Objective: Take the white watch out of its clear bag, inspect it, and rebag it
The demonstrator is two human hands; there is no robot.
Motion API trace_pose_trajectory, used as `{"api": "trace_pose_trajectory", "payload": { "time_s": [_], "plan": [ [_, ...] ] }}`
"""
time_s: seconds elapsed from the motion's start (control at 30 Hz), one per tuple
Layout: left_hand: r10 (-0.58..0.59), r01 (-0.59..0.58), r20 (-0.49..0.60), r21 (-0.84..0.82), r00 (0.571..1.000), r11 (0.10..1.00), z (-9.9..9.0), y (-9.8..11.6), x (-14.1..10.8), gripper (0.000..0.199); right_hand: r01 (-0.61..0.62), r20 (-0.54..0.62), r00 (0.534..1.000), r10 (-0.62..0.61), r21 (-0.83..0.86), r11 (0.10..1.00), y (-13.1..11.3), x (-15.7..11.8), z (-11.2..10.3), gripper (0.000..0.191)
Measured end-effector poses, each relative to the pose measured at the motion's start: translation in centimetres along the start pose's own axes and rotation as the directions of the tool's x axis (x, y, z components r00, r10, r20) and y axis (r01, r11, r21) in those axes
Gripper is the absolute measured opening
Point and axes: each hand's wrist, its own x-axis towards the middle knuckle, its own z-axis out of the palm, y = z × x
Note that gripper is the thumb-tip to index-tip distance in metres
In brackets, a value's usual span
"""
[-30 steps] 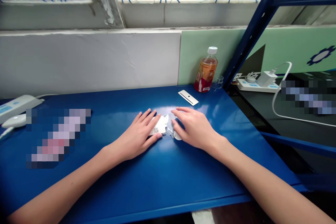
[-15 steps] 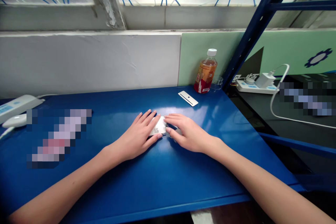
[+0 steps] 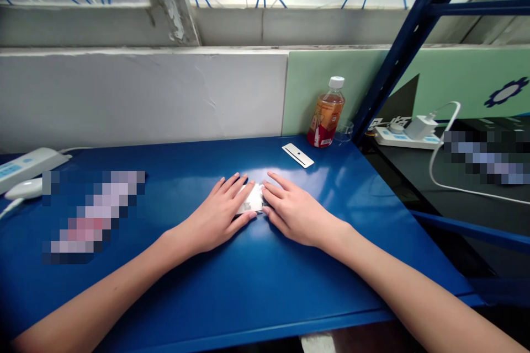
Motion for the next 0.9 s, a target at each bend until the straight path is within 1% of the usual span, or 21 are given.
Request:
{"api": "trace_pose_trajectory", "payload": {
  "time_s": [0.13,0.27,0.43,0.67,0.73,0.8,0.9],
  "plan": [
    [-0.014,0.014,0.010,-0.003,1.000,1.000,-0.1,0.1,0.0,0.062,0.040,0.008,0.999,-0.040,-0.105,0.994,-0.4,0.3,-0.1,0.039],
    [-0.007,0.008,-0.005,0.010,1.000,1.000,0.1,0.0,0.0,0.061,0.089,0.023,0.996,-0.086,-0.222,0.971,-0.8,0.5,0.2,0.041],
    [0.012,-0.011,-0.027,0.047,1.000,0.999,0.4,-0.1,0.0,0.061,0.088,0.004,0.996,-0.091,-0.283,0.955,-0.9,0.6,0.6,0.041],
    [0.015,-0.013,-0.049,0.042,0.999,0.999,0.6,0.0,0.0,0.060,0.154,0.037,0.988,-0.151,-0.382,0.911,-1.3,1.0,0.3,0.041],
    [0.017,-0.015,-0.049,0.037,0.999,0.999,0.6,-0.1,0.0,0.061,0.149,0.026,0.988,-0.150,-0.360,0.921,-1.4,1.1,0.3,0.042],
    [0.019,-0.018,-0.049,0.030,0.999,0.999,0.6,-0.1,0.0,0.061,0.110,-0.010,0.993,-0.118,-0.287,0.952,-1.1,1.0,0.4,0.042],
    [0.020,-0.020,-0.042,0.007,0.999,1.000,0.4,-0.2,0.0,0.060,-0.026,-0.076,0.997,0.020,-0.070,0.997,-0.3,0.9,0.7,0.041]
  ]
}}
